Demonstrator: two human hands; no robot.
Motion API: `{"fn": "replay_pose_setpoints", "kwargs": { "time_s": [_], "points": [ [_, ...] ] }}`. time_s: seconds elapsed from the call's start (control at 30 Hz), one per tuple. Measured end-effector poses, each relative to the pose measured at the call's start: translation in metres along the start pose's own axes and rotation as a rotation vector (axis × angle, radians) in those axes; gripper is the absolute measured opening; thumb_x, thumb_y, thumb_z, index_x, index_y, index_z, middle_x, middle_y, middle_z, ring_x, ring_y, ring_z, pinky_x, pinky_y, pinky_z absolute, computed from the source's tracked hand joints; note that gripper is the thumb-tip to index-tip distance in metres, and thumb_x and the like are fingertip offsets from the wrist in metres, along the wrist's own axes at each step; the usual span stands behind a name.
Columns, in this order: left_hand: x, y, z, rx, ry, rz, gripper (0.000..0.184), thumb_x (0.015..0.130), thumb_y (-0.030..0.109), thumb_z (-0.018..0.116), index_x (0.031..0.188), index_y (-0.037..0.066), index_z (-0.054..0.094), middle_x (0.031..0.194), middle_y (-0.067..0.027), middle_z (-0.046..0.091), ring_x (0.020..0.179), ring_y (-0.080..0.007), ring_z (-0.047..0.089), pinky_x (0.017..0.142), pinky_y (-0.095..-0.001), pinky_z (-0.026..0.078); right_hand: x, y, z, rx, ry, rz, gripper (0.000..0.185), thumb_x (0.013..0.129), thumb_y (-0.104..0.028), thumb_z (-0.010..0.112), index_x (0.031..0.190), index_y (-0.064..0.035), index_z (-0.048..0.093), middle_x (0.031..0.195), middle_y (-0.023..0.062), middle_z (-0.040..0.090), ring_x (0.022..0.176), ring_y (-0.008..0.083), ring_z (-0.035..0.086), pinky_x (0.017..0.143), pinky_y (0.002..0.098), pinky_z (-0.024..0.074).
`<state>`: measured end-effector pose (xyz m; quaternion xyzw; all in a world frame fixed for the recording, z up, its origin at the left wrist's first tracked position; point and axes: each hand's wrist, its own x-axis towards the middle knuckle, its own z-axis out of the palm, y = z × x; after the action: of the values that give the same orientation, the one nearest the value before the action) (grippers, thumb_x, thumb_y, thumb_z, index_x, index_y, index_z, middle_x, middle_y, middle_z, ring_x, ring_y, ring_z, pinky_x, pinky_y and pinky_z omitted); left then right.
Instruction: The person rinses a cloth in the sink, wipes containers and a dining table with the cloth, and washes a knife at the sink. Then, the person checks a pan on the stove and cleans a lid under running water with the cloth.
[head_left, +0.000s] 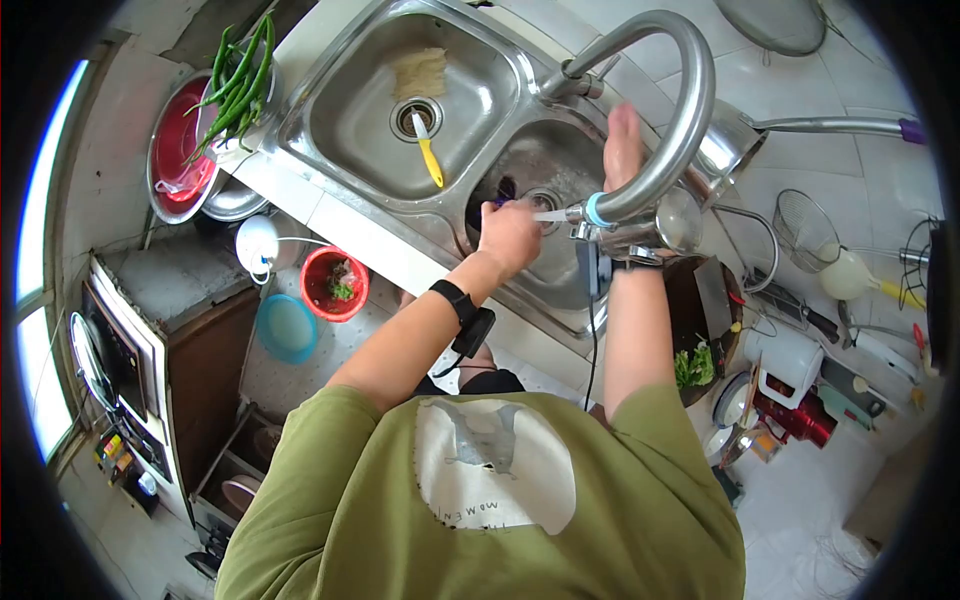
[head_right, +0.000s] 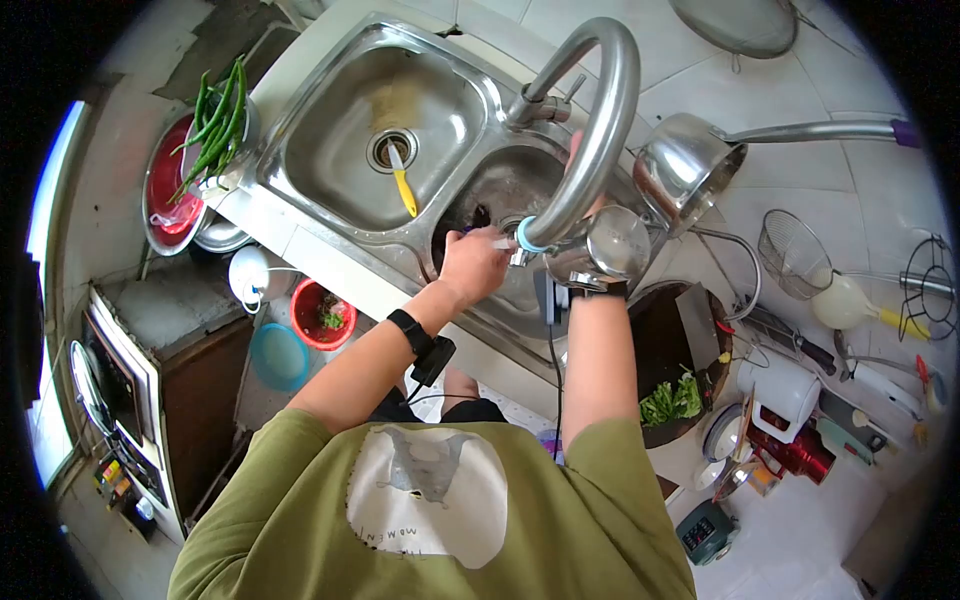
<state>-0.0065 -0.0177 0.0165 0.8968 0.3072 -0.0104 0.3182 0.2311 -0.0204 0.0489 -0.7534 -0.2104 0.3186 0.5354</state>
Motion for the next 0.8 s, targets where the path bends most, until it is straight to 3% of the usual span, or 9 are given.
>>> {"fn": "replay_pose_setpoints", "kwargs": {
  "time_s": [0.13,0.23,0.3,0.4,0.5,0.57,0.7,0.77,0.8],
  "points": [
    [-0.006,-0.005,-0.01,-0.149,0.017,-0.015,0.022,0.097,0.016,0.065,0.113,0.022,0.079,0.105,-0.0083,0.071,0.102,-0.0316,0.07,0.085,-0.0475,0.051,0.022,-0.028,0.032,0.033,-0.126,-0.268,0.062,0.114,-0.036,0.049,0.163,0.0004,0.04,0.17,0.0166,0.038,0.159,0.0253,0.03,0.13,0.0368,0.0174],
    [-0.007,-0.013,-0.013,-0.558,0.145,-0.011,0.027,0.096,0.009,0.064,0.117,0.018,0.078,0.106,-0.0125,0.071,0.097,-0.0335,0.069,0.083,-0.0421,0.054,-0.01,-0.028,0.026,0.107,-0.026,-0.157,0.058,0.111,-0.037,0.054,0.157,-0.0008,0.05,0.16,0.0142,0.051,0.149,0.0211,0.044,0.124,0.0371,0.0291],
    [-0.006,-0.012,-0.015,-0.613,0.113,-0.088,0.027,0.098,0.005,0.061,0.119,0.012,0.077,0.104,-0.0106,0.072,0.089,-0.0262,0.07,0.08,-0.0356,0.056,-0.02,0.041,0.007,0.038,-0.093,-0.055,0.064,0.11,-0.048,0.055,0.151,0.0001,0.055,0.152,0.0144,0.057,0.141,0.0235,0.052,0.121,0.0385,0.0358],
    [0.002,-0.008,-0.026,-1.403,-0.03,-0.28,0.022,0.108,0.01,0.056,0.121,0.004,0.072,0.105,-0.0001,0.07,0.094,-0.0091,0.063,0.086,-0.0288,0.053,-0.074,0.116,0.032,0.047,-0.129,0.371,0.064,0.109,-0.054,0.054,0.146,-0.0021,0.06,0.135,0.0085,0.067,0.125,0.0191,0.059,0.107,0.0382,0.0464],
    [0.009,-0.018,-0.026,-1.584,0.074,-0.387,0.025,0.109,0.013,0.057,0.13,0.007,0.069,0.108,-0.0015,0.071,0.1,-0.0106,0.063,0.093,-0.0284,0.05,-0.108,0.09,0.066,0.242,-0.169,0.56,0.056,0.105,-0.06,0.059,0.132,-0.0106,0.068,0.12,0.0027,0.069,0.111,0.0138,0.063,0.096,0.0326,0.0494],
    [0.015,-0.036,-0.009,-1.305,0.084,-0.51,0.036,0.111,0.031,0.054,0.138,0.008,0.063,0.122,-0.0062,0.068,0.115,-0.0175,0.062,0.105,-0.0325,0.046,-0.103,0.107,0.082,0.249,-0.013,0.278,0.042,0.105,-0.039,0.069,0.135,-0.0097,0.065,0.125,0.0056,0.069,0.113,0.0172,0.064,0.099,0.0329,0.0511],
    [0.014,-0.015,-0.038,-1.833,-0.113,-0.908,0.047,0.113,0.047,0.045,0.131,0.009,0.065,0.127,-0.0102,0.07,0.122,-0.0257,0.064,0.106,-0.0416,0.051,-0.125,0.039,0.106,-0.154,0.045,-0.071,0.038,0.101,-0.032,0.074,0.124,-0.004,0.064,0.113,0.0127,0.072,0.104,0.0223,0.068,0.095,0.0368,0.0537],
    [0.033,-0.06,0.041,-2.233,-0.212,-0.631,0.042,0.113,0.043,0.045,0.112,0.008,0.069,0.11,-0.0105,0.074,0.101,-0.0281,0.071,0.098,-0.048,0.058,-0.139,0.038,0.114,-0.139,0.006,-0.23,0.038,0.1,-0.034,0.075,0.12,-0.0036,0.064,0.105,0.0121,0.073,0.096,0.0236,0.069,0.089,0.0383,0.0549],
    [0.033,-0.054,0.044,-2.188,-0.164,-0.613,0.039,0.112,0.038,0.046,0.111,0.008,0.07,0.109,-0.0101,0.074,0.098,-0.0273,0.071,0.095,-0.0466,0.059,-0.143,0.03,0.113,-0.185,0.001,-0.288,0.038,0.101,-0.037,0.073,0.113,-0.002,0.065,0.099,0.0115,0.073,0.09,0.0228,0.07,0.084,0.038,0.0554]
  ]
}}
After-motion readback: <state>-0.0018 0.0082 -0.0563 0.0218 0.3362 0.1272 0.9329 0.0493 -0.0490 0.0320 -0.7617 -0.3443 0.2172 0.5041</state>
